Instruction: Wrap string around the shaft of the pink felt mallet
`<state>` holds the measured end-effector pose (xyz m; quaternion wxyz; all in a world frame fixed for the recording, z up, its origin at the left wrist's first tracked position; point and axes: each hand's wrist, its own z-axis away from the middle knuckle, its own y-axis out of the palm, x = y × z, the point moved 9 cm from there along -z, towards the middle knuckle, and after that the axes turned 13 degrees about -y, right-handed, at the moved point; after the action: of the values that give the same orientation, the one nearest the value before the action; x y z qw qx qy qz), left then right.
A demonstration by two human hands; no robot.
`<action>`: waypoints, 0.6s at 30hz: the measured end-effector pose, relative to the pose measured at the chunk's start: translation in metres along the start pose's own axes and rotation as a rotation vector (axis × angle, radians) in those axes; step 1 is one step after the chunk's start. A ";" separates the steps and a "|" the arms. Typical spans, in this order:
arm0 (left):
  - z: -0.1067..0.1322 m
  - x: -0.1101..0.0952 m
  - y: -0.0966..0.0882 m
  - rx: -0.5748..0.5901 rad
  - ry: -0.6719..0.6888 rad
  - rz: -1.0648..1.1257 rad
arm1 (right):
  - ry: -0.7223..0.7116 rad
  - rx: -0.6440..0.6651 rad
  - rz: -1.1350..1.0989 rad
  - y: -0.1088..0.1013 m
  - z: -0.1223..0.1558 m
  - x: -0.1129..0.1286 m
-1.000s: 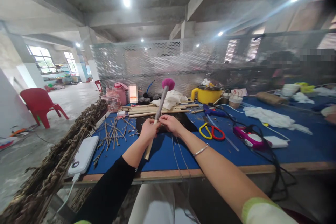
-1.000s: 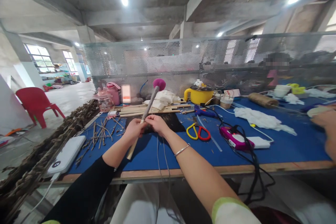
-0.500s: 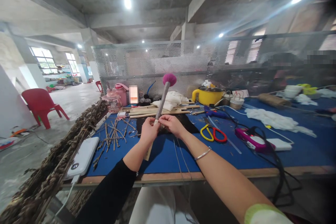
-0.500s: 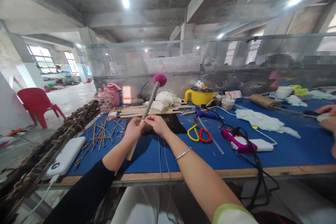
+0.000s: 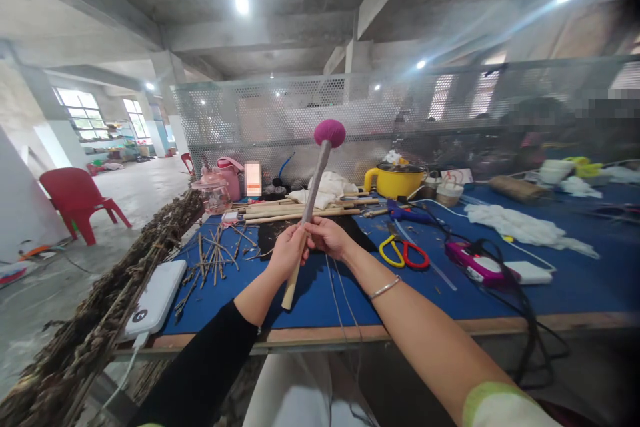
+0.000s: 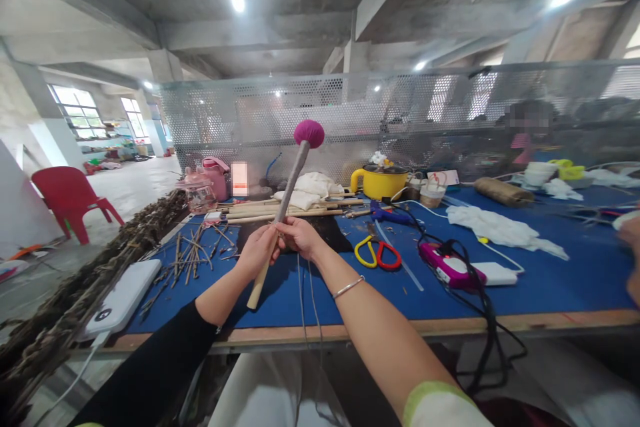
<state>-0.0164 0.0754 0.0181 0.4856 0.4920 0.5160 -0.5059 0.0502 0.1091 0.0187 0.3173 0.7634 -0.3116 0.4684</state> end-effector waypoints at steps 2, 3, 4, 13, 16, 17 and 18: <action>0.001 0.001 -0.010 -0.122 -0.007 -0.032 | -0.021 -0.059 0.039 -0.007 -0.002 0.002; 0.002 0.001 -0.015 -0.187 0.002 -0.055 | -0.019 -0.086 0.057 -0.011 -0.002 0.002; 0.003 -0.001 -0.019 -0.235 0.012 -0.081 | -0.011 -0.107 0.074 -0.014 -0.002 0.001; 0.005 -0.005 -0.006 -0.081 -0.015 0.141 | -0.008 -0.015 -0.070 -0.007 0.002 0.009; 0.005 -0.001 0.005 0.047 -0.077 0.186 | -0.024 -0.022 -0.099 -0.005 0.000 0.009; 0.005 0.003 0.007 0.063 -0.112 0.158 | -0.024 -0.034 -0.088 -0.006 -0.001 0.007; 0.005 0.007 0.007 0.052 -0.129 0.108 | -0.023 -0.052 -0.068 -0.008 -0.002 0.005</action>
<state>-0.0094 0.0708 0.0111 0.5313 0.4980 0.4430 -0.5230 0.0568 0.1144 0.0222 0.3492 0.7704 -0.3010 0.4404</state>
